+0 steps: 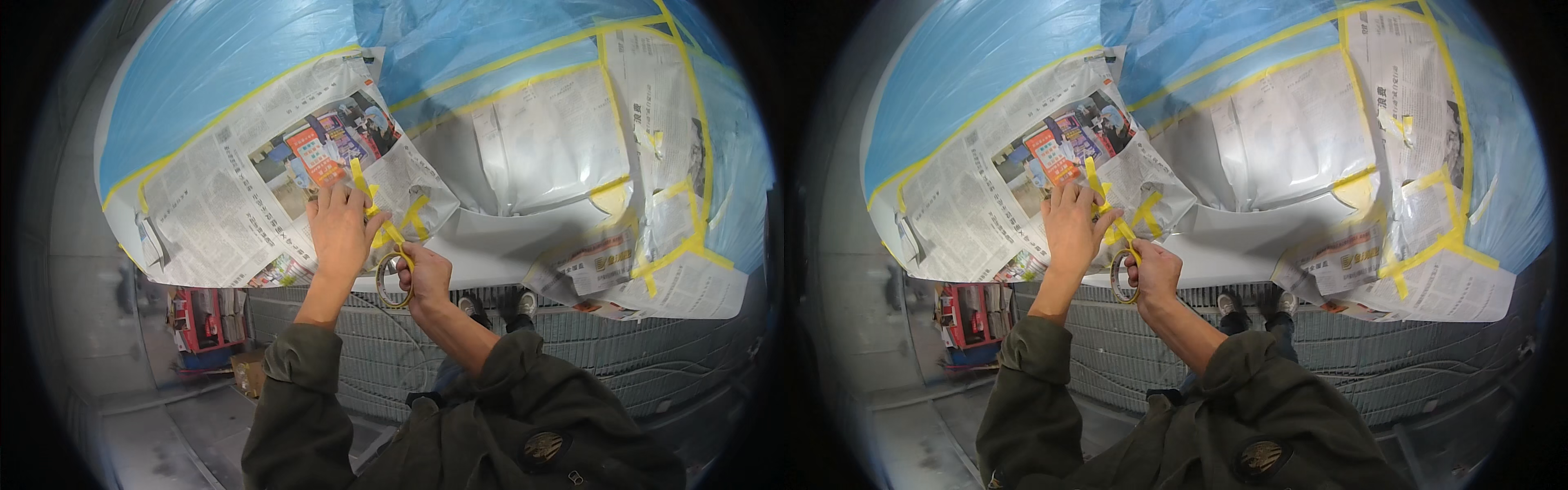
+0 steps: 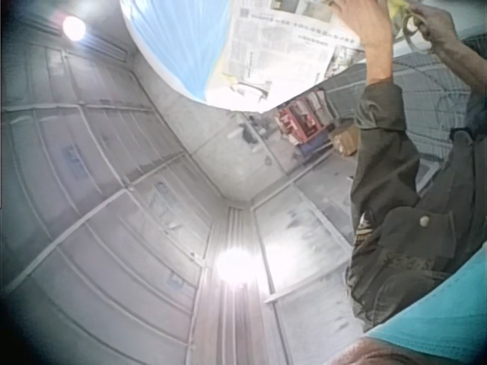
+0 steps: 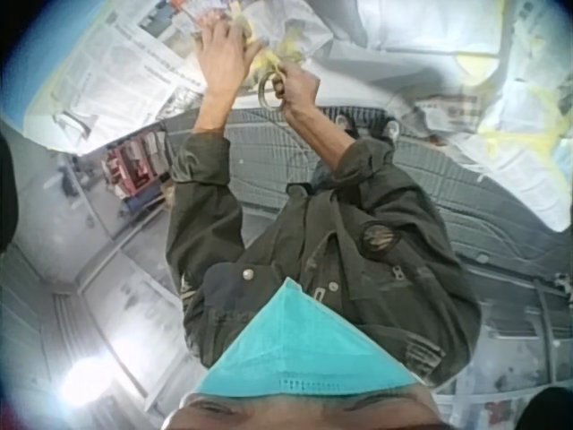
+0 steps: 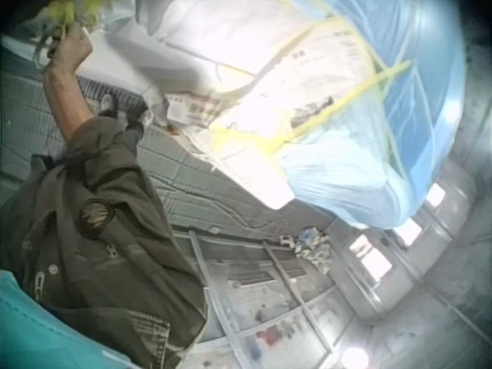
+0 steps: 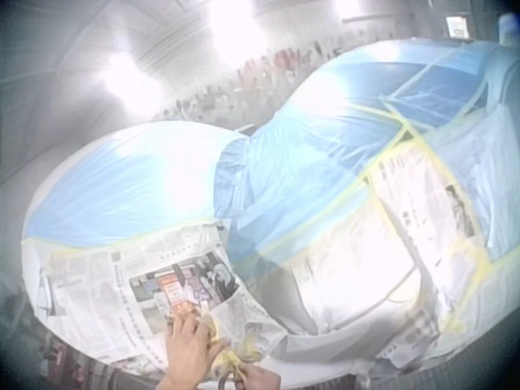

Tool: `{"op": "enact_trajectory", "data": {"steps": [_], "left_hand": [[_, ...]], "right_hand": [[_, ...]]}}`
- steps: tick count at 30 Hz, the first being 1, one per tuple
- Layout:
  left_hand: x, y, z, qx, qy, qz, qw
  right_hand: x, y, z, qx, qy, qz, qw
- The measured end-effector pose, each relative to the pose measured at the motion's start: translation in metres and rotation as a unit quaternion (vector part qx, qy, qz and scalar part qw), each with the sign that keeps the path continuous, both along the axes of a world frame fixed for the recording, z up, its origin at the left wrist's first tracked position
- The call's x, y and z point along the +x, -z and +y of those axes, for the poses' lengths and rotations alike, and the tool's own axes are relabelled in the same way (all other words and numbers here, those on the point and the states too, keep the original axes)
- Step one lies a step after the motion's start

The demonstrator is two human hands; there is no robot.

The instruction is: The person applies masking tape to newspaper covering a car's rear bumper, then uses a spray gun to apply white paint to the exposed bumper surface. The person moves around the vehicle to cover different areas.

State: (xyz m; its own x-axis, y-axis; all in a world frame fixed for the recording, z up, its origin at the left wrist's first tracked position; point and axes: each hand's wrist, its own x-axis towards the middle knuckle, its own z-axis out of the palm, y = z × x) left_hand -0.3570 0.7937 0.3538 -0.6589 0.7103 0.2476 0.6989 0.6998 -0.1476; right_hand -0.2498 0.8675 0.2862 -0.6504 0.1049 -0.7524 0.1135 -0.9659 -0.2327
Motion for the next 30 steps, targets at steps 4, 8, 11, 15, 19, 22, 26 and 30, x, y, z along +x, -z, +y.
{"op": "enact_trajectory", "data": {"steps": [4, 8, 11, 15, 19, 22, 26, 30], "left_hand": [[-0.001, -0.001, 0.000, -0.006, 0.008, 0.002, 1.000], [0.009, -0.004, 0.002, -0.019, 0.006, -0.006, 1.000], [0.015, -0.003, 0.003, -0.049, -0.008, -0.030, 0.998], [0.043, -0.002, 0.008, 0.005, 0.021, -0.043, 0.999], [0.060, 0.000, 0.007, 0.167, -0.028, -0.308, 0.936], [0.053, -0.002, 0.004, 0.227, -0.102, -0.493, 0.834], [0.020, -0.003, 0.020, 0.126, -0.035, -0.300, 0.945], [-0.013, 0.008, 0.033, 0.147, 0.001, -0.250, 0.957]], "right_hand": [[0.029, 0.017, 0.008, 0.001, -0.025, -0.012, 1.000], [0.059, -0.003, 0.023, 0.057, -0.083, 0.073, 0.992], [0.065, -0.004, 0.035, 0.127, -0.103, 0.143, 0.976], [0.065, -0.002, 0.052, 0.162, -0.114, 0.206, 0.958], [0.058, 0.003, 0.045, 0.179, -0.081, 0.234, 0.952], [0.051, 0.006, 0.035, 0.144, -0.079, 0.250, 0.954], [0.045, 0.008, 0.025, 0.076, -0.124, 0.211, 0.967], [0.027, 0.014, 0.018, 0.026, -0.162, 0.181, 0.970]]}}
